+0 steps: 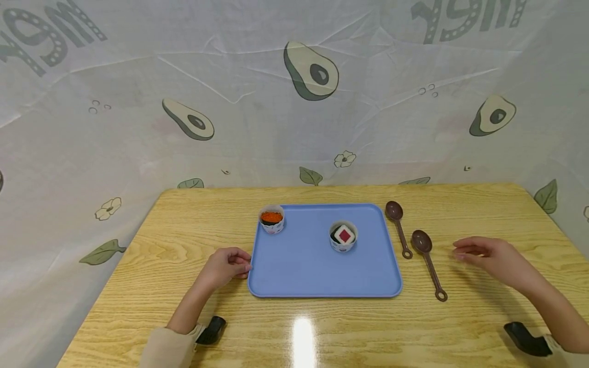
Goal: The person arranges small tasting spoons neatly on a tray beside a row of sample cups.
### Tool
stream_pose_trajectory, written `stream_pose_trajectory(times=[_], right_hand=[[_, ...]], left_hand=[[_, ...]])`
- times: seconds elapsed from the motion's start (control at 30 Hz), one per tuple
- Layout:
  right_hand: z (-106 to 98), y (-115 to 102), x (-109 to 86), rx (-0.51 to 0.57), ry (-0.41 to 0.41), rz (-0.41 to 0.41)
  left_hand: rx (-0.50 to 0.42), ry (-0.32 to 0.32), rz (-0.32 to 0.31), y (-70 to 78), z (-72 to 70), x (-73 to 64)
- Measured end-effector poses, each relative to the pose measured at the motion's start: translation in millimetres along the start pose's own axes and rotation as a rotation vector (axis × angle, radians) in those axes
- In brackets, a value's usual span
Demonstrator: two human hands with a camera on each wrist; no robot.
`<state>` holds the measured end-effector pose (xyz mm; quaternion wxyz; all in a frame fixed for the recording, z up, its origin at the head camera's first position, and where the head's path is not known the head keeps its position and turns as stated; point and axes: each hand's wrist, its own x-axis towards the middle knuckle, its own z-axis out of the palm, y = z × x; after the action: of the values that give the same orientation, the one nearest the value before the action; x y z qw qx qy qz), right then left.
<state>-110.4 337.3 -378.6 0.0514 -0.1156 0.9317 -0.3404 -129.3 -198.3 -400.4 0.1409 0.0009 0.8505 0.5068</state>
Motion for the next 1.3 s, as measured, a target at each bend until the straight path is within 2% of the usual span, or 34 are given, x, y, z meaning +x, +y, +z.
stream_pose_trajectory(times=[0.1,0.17,0.33,0.53,0.73,1.0,1.3], right_hand=[[-1.0,-3.5,2.8,0.136,-0.069,0.092],[-1.3,-4.5,4.6,0.242,-0.099,0.123],[2.6,-4.1,9.7,0.44,-0.129,0.12],[11.2,-3.1,15.3,0.557,-0.141,0.122],[18.9,-3.3,18.4,0.6,-0.151,0.147],[28.5,-6.6,20.9,0.548,-0.138,0.232],[31.1,-11.8,21.8,0.531,-0.137,0.252]], left_hand=[[-0.011,0.0,-0.007,-0.2,0.2,0.5],[-0.017,0.005,-0.013,-0.8,0.5,0.9],[-0.022,0.008,-0.017,-2.1,0.9,1.2],[-0.014,0.003,-0.017,0.0,0.0,0.3],[-0.014,-0.001,-0.021,1.0,-0.6,0.0],[-0.021,-0.004,-0.025,0.7,-0.6,-0.8],[-0.024,0.005,-0.046,1.6,0.0,0.7]])
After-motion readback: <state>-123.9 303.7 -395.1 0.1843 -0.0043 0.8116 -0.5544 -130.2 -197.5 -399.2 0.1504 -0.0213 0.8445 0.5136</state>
